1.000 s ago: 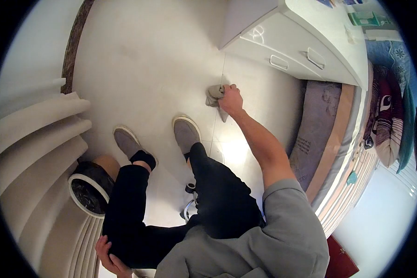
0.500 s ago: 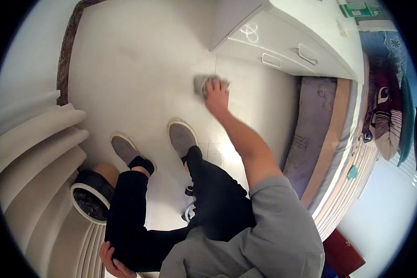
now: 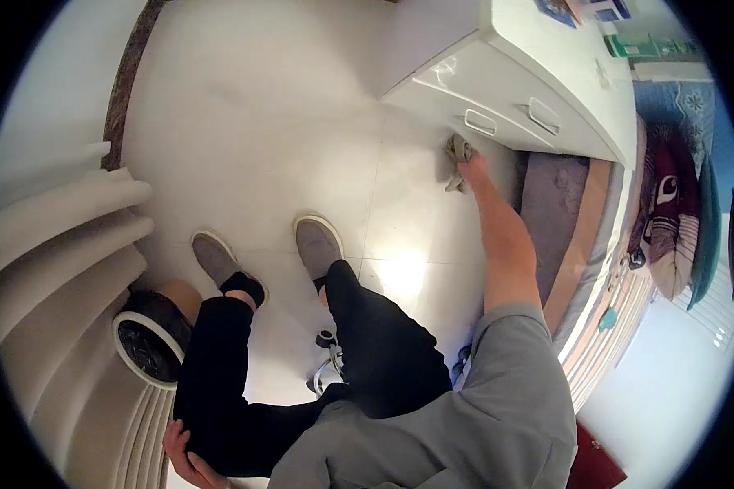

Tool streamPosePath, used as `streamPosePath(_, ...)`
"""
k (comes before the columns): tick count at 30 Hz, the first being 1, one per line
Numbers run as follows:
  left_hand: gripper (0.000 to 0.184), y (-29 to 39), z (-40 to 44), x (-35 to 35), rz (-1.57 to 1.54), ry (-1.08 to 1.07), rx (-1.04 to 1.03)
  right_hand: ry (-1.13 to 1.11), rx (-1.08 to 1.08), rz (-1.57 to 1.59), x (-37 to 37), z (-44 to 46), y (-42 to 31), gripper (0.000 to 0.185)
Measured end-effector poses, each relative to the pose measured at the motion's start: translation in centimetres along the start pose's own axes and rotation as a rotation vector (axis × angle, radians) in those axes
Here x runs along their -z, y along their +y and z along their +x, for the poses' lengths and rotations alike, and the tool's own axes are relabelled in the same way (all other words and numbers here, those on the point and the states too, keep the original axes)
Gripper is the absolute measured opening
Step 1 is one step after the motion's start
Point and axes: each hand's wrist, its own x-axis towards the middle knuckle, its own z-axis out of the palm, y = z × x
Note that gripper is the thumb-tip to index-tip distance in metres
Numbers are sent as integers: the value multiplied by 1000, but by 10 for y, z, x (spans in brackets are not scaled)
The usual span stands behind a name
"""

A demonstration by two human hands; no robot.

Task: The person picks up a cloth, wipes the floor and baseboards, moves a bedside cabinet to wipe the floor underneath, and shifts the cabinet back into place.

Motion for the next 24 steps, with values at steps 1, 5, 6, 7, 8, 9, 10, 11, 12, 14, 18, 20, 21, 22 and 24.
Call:
streamPosePath(1,38,1,1,1,6,-12,-5,-11,5,-2,-15,-7,-4,48)
streamPosePath(5,38,11,6,1,-13,-25,2,279,210,-405,-107,-110,-25,54)
streamPosePath(6,38,5,4,1,22,-23,-8,238,244,-349,-121,-144,-32,55)
streamPosePath(7,38,1,1,1,55,-18,-17,199,280,-292,-128,-177,-40,57)
streamPosePath(8,39,3,2,1,88,-22,0,83,293,-183,-118,-205,-48,58)
streamPosePath(9,39,5,4,0,84,-24,-3,-31,300,-71,-105,-224,-56,59)
streamPosePath(10,39,7,6,-1,54,-9,-6,-28,296,-71,-111,-220,-40,59)
streamPosePath(11,39,9,7,-1,26,6,-9,-138,261,97,-113,-213,-23,59)
streamPosePath(12,39,6,5,-1,26,6,-8,-252,228,265,-114,-206,-5,58)
streamPosePath(14,40,-2,-1,-4,-13,42,-5,-167,177,324,-87,-185,15,54)
streamPosePath(18,39,-14,-7,-5,-30,45,5,131,194,272,-15,-107,63,53)
streamPosePath(20,41,-17,-7,-3,-33,18,2,168,124,199,15,-78,70,56)
streamPosePath(21,41,-17,-7,-2,-27,13,16,244,100,85,14,-62,79,59)
streamPosePath(22,41,-18,-6,-2,-28,10,14,228,104,82,-4,-34,96,59)
streamPosePath(24,40,-13,-2,0,13,-21,12,115,27,133,-43,-10,102,62)
